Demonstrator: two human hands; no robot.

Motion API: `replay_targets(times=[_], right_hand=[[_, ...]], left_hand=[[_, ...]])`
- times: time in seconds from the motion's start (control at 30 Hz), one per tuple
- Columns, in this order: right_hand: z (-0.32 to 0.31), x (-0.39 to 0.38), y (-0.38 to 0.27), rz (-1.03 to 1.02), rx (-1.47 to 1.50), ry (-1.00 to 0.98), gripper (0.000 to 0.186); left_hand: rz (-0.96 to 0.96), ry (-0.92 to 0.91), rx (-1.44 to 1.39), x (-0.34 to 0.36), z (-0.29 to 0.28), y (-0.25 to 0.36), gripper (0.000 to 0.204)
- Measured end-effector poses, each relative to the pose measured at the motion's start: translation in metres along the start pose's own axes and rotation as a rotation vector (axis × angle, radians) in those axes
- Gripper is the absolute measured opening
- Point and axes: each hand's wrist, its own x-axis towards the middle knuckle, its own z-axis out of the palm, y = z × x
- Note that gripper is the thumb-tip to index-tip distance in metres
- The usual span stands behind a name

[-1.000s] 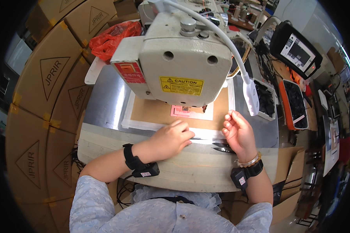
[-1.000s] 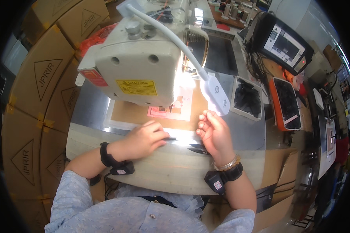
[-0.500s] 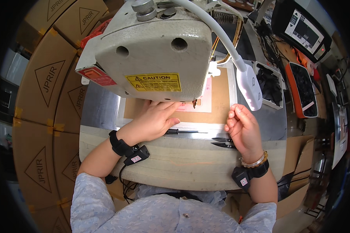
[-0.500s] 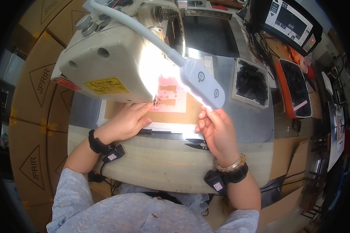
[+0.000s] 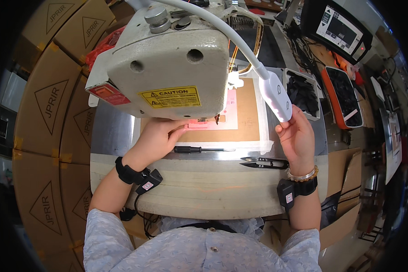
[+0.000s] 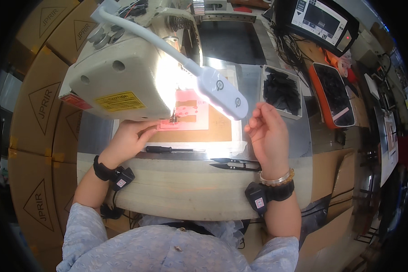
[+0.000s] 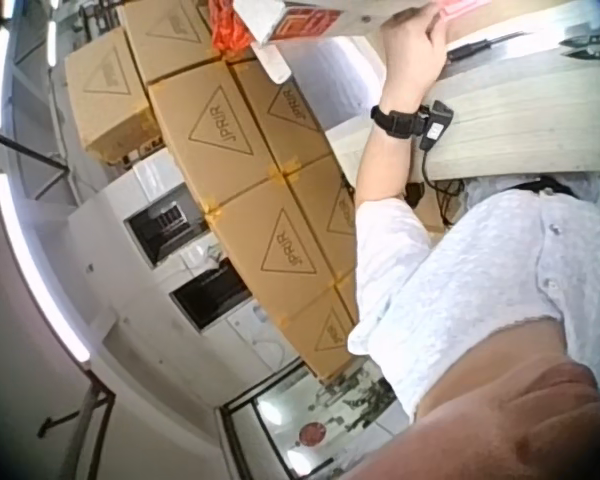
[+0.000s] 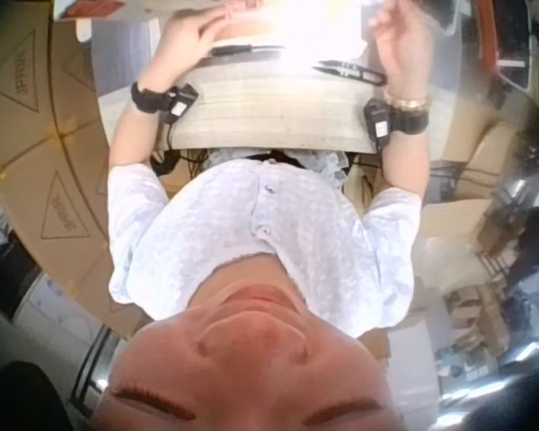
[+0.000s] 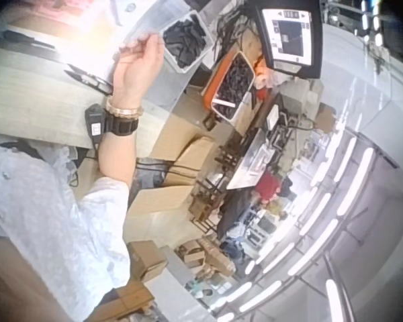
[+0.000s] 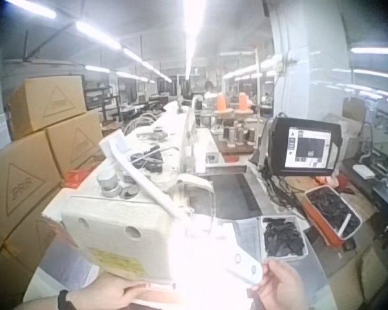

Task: Sewing a fabric or leather piece using an industrial sewing machine.

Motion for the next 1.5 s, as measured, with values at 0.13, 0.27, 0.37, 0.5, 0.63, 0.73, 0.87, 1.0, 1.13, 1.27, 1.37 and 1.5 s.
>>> replay_targets(times=[0.13,0.27,0.37,0.5,0.63,0.73,0.87,1.0,1.13,1.27,1.37,1.5], right_hand=[[-0.007,0.000,-0.015,-0.064,-0.024,0.013,0.016],[-0.021,0.007,-0.043,-0.177,-0.091,0.090,0.016],[-0.033,0.018,-0.061,-0.205,-0.225,0.210,0.018],[-0.047,0.045,-0.069,-0.158,-0.805,0.222,0.026],[-0.051,0.084,-0.068,-0.338,-1.535,0.216,0.027],[-0.044,0.104,-0.061,-0.546,-1.846,0.240,0.028],[-0.031,0.110,-0.060,-0.368,-1.932,0.303,0.020],[-0.028,0.097,-0.071,-0.506,-1.906,0.246,0.017],[-0.028,0.086,-0.076,-0.689,-1.757,0.172,0.014],[-0.031,0.079,-0.069,-0.551,-1.894,0.136,0.016],[-0.036,0.077,-0.068,-0.518,-1.806,0.095,0.018],[-0.040,0.077,-0.073,-0.703,-1.731,0.197,0.018]], left_hand=[[0.006,0.019,0.146,-0.003,0.016,-0.010,0.020],[-0.160,-0.075,0.056,0.001,0.025,-0.031,0.018],[-0.057,0.188,0.243,0.003,0.017,-0.043,0.019],[-0.067,0.166,0.211,-0.002,-0.009,-0.035,0.021],[-0.344,-0.111,-0.036,-0.009,-0.036,0.004,0.020],[-0.335,-0.258,-0.082,-0.010,-0.040,0.036,0.020],[-0.227,-0.333,-0.102,-0.008,-0.039,0.059,0.020],[-0.132,-0.332,-0.178,-0.009,-0.037,0.066,0.015],[-0.040,-0.324,-0.220,-0.006,-0.027,0.072,0.014],[-0.024,-0.352,-0.237,-0.007,-0.018,0.079,0.013],[-0.011,-0.360,-0.233,-0.009,-0.015,0.082,0.012],[0.013,-0.382,-0.234,-0.011,-0.012,0.083,0.013]])
